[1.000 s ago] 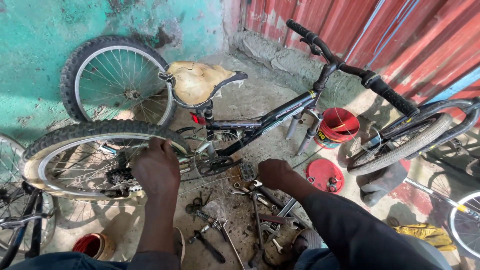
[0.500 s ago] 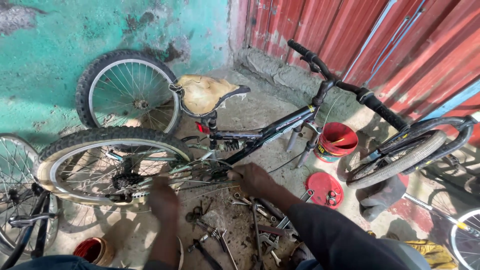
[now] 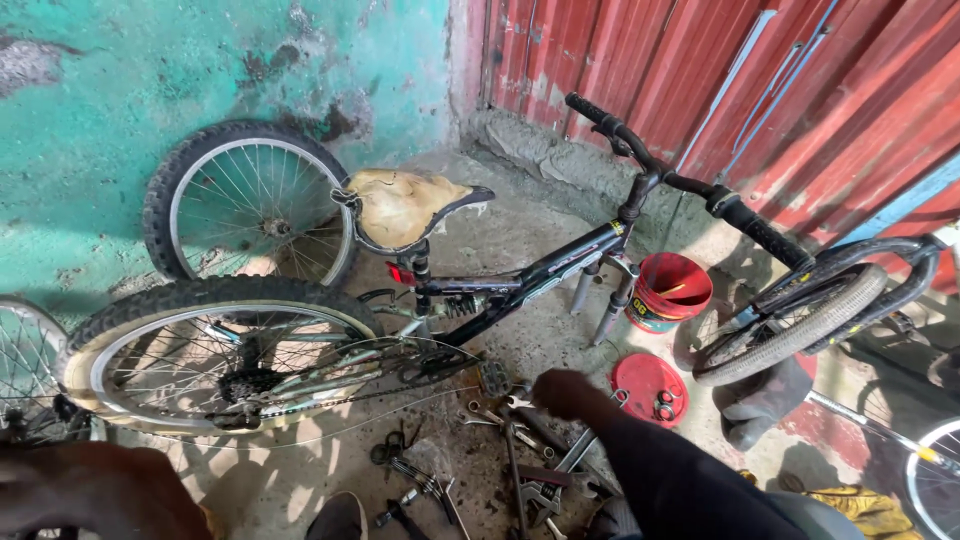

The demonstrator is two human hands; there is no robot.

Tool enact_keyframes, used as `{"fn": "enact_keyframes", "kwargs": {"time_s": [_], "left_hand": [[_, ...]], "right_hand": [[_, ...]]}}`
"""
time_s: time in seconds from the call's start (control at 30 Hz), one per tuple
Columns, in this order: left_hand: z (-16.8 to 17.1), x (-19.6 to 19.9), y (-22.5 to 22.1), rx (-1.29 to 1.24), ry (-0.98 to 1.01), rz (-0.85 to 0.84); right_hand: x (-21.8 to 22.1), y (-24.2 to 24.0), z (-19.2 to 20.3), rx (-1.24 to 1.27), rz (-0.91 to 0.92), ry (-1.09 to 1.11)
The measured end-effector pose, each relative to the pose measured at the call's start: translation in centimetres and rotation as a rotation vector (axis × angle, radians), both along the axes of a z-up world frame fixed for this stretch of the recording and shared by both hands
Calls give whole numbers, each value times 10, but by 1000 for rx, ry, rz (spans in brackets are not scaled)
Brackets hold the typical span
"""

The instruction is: Adjusting and repairing the chain and derailleur system of a mountain bike

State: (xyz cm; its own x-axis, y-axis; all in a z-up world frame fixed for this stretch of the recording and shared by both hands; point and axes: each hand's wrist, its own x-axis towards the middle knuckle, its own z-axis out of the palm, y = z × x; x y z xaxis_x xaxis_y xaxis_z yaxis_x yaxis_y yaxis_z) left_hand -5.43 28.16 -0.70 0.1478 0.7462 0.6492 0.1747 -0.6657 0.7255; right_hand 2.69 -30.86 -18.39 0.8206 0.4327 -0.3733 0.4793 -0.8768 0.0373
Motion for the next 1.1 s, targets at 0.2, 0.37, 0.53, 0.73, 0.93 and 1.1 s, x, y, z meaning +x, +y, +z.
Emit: {"fn": "enact_keyframes", "kwargs": {"time_s": [0.2,0.37,0.53,0.73,0.93,1.1], "left_hand": [[50,25,-68,-175,-208,-404],[87,6,-106,53,-98,-422],[75,21,-140,83,135,-492],[54,37,-124,-52,69,-482],[68,30,-229,172,560,-797],[75,16,-273,214,477,-844]], "right_hand": [[17,-86,22,-80,-272,-138],[-13,-113,34,-200,-559,169],[-40,-115,27,-185,-661,-178],[-15,-121,32,-16,-875,-113],[6,26,162,812,-367,90],[-16,100,238,1147,-118,579]]}}
